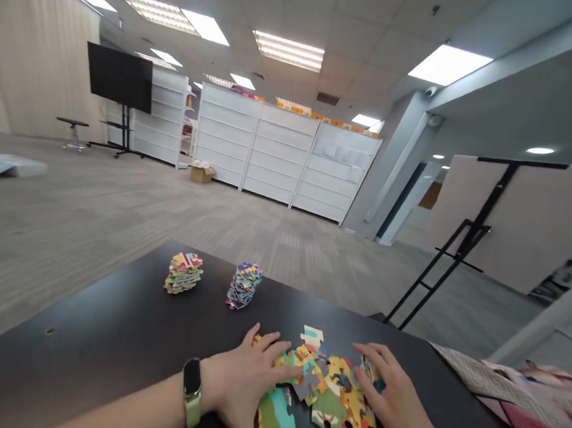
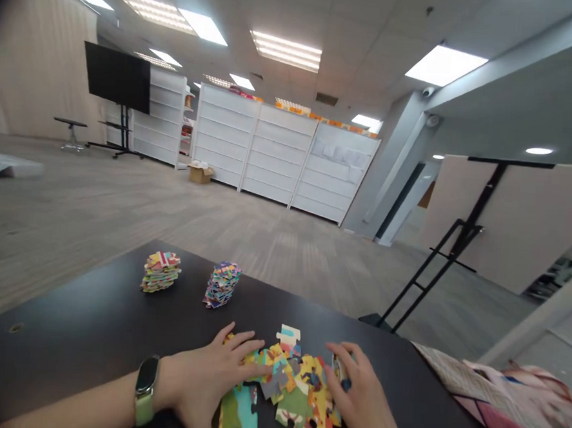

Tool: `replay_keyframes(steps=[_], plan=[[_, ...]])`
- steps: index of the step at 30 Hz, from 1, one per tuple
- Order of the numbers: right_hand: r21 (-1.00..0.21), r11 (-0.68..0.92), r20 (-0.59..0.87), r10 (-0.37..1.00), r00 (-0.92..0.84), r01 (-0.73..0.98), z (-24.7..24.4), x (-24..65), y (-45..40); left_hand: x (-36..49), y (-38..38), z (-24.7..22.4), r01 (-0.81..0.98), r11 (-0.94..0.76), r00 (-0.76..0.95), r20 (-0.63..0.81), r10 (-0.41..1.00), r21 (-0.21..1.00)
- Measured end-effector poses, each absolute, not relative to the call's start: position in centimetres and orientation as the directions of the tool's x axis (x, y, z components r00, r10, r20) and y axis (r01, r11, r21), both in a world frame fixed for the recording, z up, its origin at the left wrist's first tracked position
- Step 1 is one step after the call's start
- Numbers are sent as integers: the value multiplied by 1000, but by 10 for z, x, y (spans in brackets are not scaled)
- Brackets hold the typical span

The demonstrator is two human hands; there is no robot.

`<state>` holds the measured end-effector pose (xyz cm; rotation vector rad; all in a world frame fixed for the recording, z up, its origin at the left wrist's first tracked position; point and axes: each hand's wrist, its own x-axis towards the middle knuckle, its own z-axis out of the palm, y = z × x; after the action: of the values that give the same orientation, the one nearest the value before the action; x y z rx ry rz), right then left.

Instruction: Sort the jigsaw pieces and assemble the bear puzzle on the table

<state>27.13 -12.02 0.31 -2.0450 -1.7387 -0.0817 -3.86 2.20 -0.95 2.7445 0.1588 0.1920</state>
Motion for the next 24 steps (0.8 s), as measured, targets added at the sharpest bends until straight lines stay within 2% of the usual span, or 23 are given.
replay_keyframes(steps=[3, 6, 10, 13, 16, 18, 20, 24], plan=[[-336, -56, 417, 886, 202, 940, 5, 266, -115, -41, 23, -13, 97, -911, 978, 132, 162, 400], [-347, -47, 416, 887, 199, 937, 3, 257, -109, -38, 23, -11, 83, -902, 954, 227, 194, 424], [-278, -138, 390, 888, 242, 951, -8, 270, -105, -35, 28, -6, 24, -893, 952, 263, 158, 450], [-223, -148, 435, 869, 234, 964, -12, 289, -106, -34, 33, -6, 12, -888, 955, 258, 147, 460], [-199, -138, 479, 850, 219, 970, -4, 285, -106, -31, 35, -10, -16, -857, 930, 322, 176, 515], [-240, -106, 435, 877, 205, 965, 4, 263, -105, -27, 32, -11, -56, -835, 897, 394, 198, 547], [-309, -24, 311, 942, 125, 951, 10, 233, -104, -23, 25, -9, -106, -849, 874, 456, 169, 517], [-359, 115, 120, 990, -76, 926, 9, 197, -105, -19, 8, 3, -119, -945, 897, 441, 28, 303]])
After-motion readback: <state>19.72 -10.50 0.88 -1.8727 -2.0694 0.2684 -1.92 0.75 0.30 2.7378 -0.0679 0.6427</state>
